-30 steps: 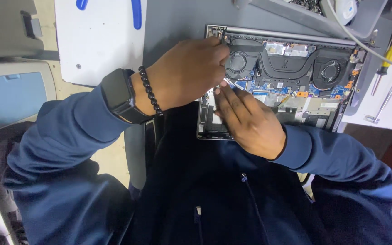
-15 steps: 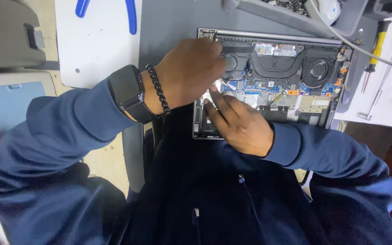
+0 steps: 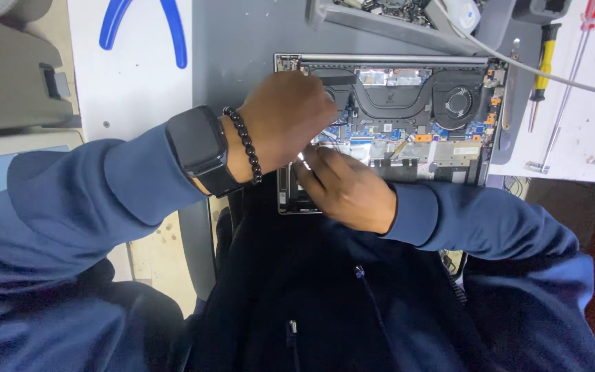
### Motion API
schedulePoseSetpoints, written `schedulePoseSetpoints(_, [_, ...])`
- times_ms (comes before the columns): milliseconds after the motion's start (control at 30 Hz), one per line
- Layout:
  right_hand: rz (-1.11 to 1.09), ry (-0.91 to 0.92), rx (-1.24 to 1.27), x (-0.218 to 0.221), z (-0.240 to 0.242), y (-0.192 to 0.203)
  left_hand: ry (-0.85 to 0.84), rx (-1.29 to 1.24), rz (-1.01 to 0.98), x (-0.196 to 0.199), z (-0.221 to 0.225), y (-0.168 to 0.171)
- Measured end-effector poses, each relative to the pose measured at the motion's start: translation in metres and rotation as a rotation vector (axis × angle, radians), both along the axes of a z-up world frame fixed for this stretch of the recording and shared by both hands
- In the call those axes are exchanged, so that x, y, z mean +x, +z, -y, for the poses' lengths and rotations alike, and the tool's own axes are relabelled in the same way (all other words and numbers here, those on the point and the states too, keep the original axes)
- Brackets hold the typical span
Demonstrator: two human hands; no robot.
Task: Repairing a laptop by unscrewing components and adjusting internal parts.
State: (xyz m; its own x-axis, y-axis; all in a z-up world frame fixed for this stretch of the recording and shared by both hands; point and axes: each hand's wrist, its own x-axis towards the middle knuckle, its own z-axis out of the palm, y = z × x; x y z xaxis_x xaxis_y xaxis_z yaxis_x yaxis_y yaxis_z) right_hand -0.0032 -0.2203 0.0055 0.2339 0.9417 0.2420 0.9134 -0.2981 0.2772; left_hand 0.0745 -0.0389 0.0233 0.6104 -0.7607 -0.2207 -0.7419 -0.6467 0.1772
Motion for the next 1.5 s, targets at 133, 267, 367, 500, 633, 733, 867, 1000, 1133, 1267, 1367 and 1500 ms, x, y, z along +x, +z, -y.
schedulePoseSetpoints(133, [-0.190, -0.035, 0.099, -0.003, 0.003, -0.005, -0.006, 0.044, 0.008, 0.001, 0.003, 0.003])
schedulePoseSetpoints(267, [-0.133, -0.010, 0.138, -0.006, 0.001, -0.022, -0.007, -0.072, 0.144, -0.012, -0.006, 0.000])
schedulePoseSetpoints(367, [-0.158, -0.043, 0.207, -0.006, 0.000, -0.020, 0.017, -0.288, 0.265, -0.014, -0.008, -0.005])
schedulePoseSetpoints(500, [-0.149, -0.070, 0.192, -0.004, -0.001, -0.006, 0.051, -0.202, 0.301, -0.005, 0.002, -0.036])
schedulePoseSetpoints(633, [-0.141, -0.065, 0.201, -0.004, 0.000, -0.012, 0.034, -0.144, 0.366, -0.009, 0.000, -0.034])
schedulePoseSetpoints(733, [-0.166, -0.058, 0.222, -0.005, 0.000, -0.012, 0.051, -0.148, 0.351, -0.018, -0.001, -0.027])
schedulePoseSetpoints(867, [-0.191, -0.034, 0.226, -0.005, 0.001, -0.021, 0.017, -0.279, 0.402, -0.024, -0.007, -0.016])
schedulePoseSetpoints(1000, [-0.209, -0.028, 0.224, -0.008, 0.003, -0.032, -0.006, -0.339, 0.230, -0.016, -0.009, -0.035])
schedulePoseSetpoints(1133, [-0.208, -0.036, 0.221, -0.005, 0.001, -0.013, 0.002, -0.362, 0.105, -0.010, -0.008, -0.052])
schedulePoseSetpoints(1267, [-0.198, -0.036, 0.193, -0.004, -0.001, -0.012, -0.041, -0.307, 0.188, -0.008, -0.006, -0.061])
schedulePoseSetpoints(1367, [-0.167, -0.038, 0.188, -0.004, -0.001, -0.015, -0.052, -0.328, 0.275, -0.015, -0.008, -0.056])
schedulePoseSetpoints(1500, [-0.162, -0.050, 0.214, -0.005, -0.001, -0.011, 0.085, -0.322, 0.245, -0.016, -0.005, -0.048])
